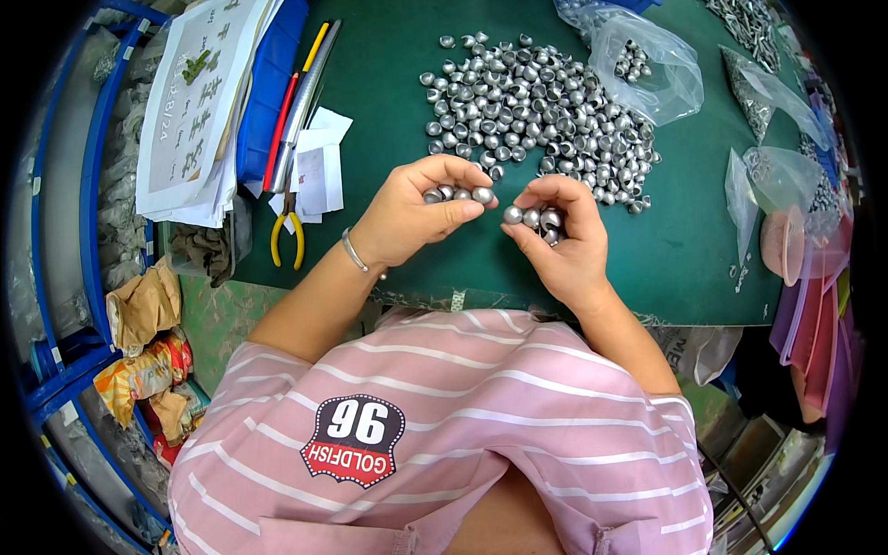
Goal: The person sits on the floor at a green workbench and repeatedly picks up small, silver, bell-shaped metal pieces and star-shaped metal pieces. They insert the star-shaped pieces into the bell-shaped pieces by hand, then place the assembled units into a clear plastic bag.
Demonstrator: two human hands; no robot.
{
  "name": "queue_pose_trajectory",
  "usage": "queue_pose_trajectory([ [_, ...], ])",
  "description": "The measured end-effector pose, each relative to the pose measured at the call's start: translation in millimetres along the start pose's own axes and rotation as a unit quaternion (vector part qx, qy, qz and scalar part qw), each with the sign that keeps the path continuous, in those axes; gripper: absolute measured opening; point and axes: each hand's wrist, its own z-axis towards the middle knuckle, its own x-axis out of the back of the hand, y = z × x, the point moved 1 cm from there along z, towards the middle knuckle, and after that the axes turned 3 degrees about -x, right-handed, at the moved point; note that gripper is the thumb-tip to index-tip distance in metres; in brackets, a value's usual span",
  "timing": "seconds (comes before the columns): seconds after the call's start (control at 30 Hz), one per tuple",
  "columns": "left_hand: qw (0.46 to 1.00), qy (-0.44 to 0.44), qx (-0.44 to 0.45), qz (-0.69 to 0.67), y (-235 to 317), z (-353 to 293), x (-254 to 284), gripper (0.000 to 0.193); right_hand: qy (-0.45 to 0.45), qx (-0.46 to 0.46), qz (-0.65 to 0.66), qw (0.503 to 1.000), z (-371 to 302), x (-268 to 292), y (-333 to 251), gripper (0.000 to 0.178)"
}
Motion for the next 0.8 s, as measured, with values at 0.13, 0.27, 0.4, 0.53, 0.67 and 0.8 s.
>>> queue_pose_trajectory([
  [0.13, 0.996, -0.001, 0.002, -0.094, -3, 0, -6, 0.022, 0.004, -0.014, 0.02, 1.0, 2, 1, -3, 0.043],
  [0.27, 0.996, -0.007, -0.002, -0.094, -3, 0, -9, 0.022, 0.005, -0.023, 0.031, 0.999, 2, 4, -5, 0.044],
  [0.4, 0.967, -0.051, 0.031, -0.247, 1, 1, -10, 0.018, 0.02, -0.006, 0.035, 0.999, 2, 5, -8, 0.044],
  [0.53, 0.961, -0.075, 0.038, -0.265, 0, 2, -13, 0.015, 0.026, 0.035, -0.039, 0.998, 3, 6, -12, 0.043],
  [0.67, 0.993, -0.023, 0.071, -0.086, -2, 2, -21, 0.013, 0.02, 0.066, -0.094, 0.993, 4, 6, -20, 0.043],
  [0.8, 0.988, -0.003, 0.122, -0.093, 1, 3, -27, 0.015, 0.02, 0.05, -0.086, 0.995, 3, 6, -20, 0.044],
])
